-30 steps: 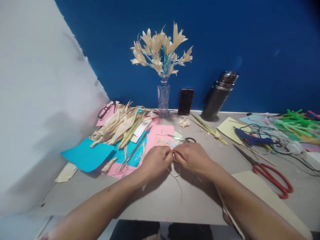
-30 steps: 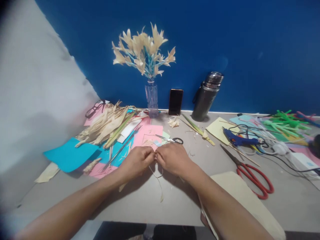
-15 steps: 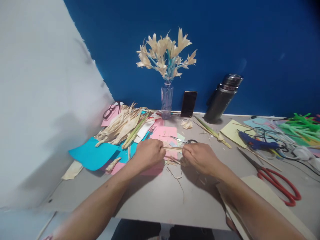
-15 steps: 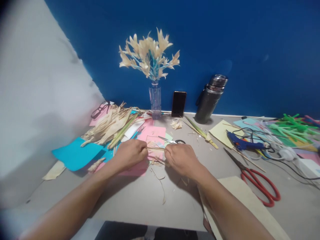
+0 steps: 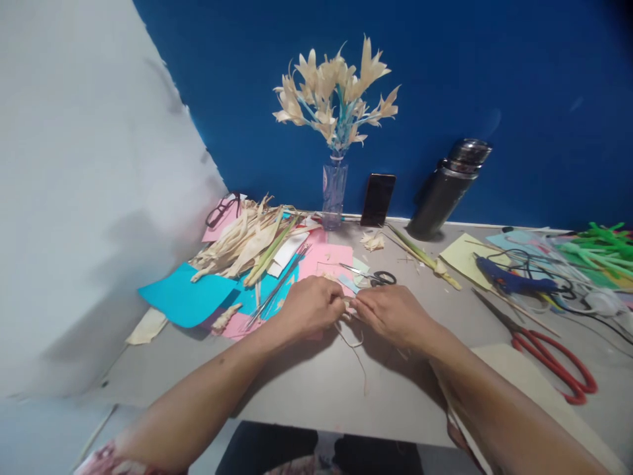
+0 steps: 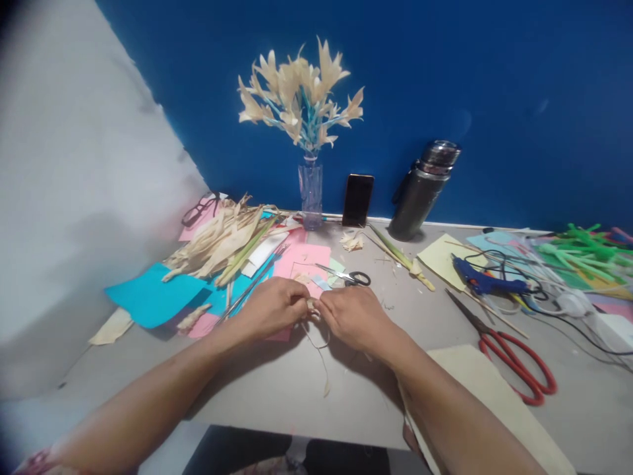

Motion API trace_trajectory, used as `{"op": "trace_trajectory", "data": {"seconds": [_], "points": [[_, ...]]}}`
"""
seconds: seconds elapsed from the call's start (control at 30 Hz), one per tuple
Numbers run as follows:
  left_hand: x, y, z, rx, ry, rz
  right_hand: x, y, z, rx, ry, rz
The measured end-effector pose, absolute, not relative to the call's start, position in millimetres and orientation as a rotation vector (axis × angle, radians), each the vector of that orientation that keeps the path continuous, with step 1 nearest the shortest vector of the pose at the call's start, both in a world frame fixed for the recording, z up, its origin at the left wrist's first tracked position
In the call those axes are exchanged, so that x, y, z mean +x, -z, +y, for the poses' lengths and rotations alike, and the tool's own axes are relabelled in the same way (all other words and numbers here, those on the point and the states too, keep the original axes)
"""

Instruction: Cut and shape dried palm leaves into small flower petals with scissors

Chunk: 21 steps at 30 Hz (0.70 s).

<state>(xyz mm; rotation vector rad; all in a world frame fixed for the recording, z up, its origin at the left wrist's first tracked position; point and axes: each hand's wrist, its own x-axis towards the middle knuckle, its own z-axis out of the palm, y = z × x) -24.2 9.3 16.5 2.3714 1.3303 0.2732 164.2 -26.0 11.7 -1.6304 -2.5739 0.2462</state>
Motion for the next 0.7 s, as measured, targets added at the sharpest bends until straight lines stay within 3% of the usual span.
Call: {"op": "trace_trajectory", "data": {"seconds": [0.2, 0.4, 0.7], "points": [[-32, -15, 22, 2.488, -0.141, 1.547, 170, -16, -24, -1.669, -0.223, -2.57], [-23, -17, 9, 2.417, -0.255, 1.31, 169, -16, -25, -1.624, -0.24, -2.589], [-28, -10, 18, 2.42, -0.159, 1.449, 165, -12, -23, -1.75, -0.158, -2.577]]}}
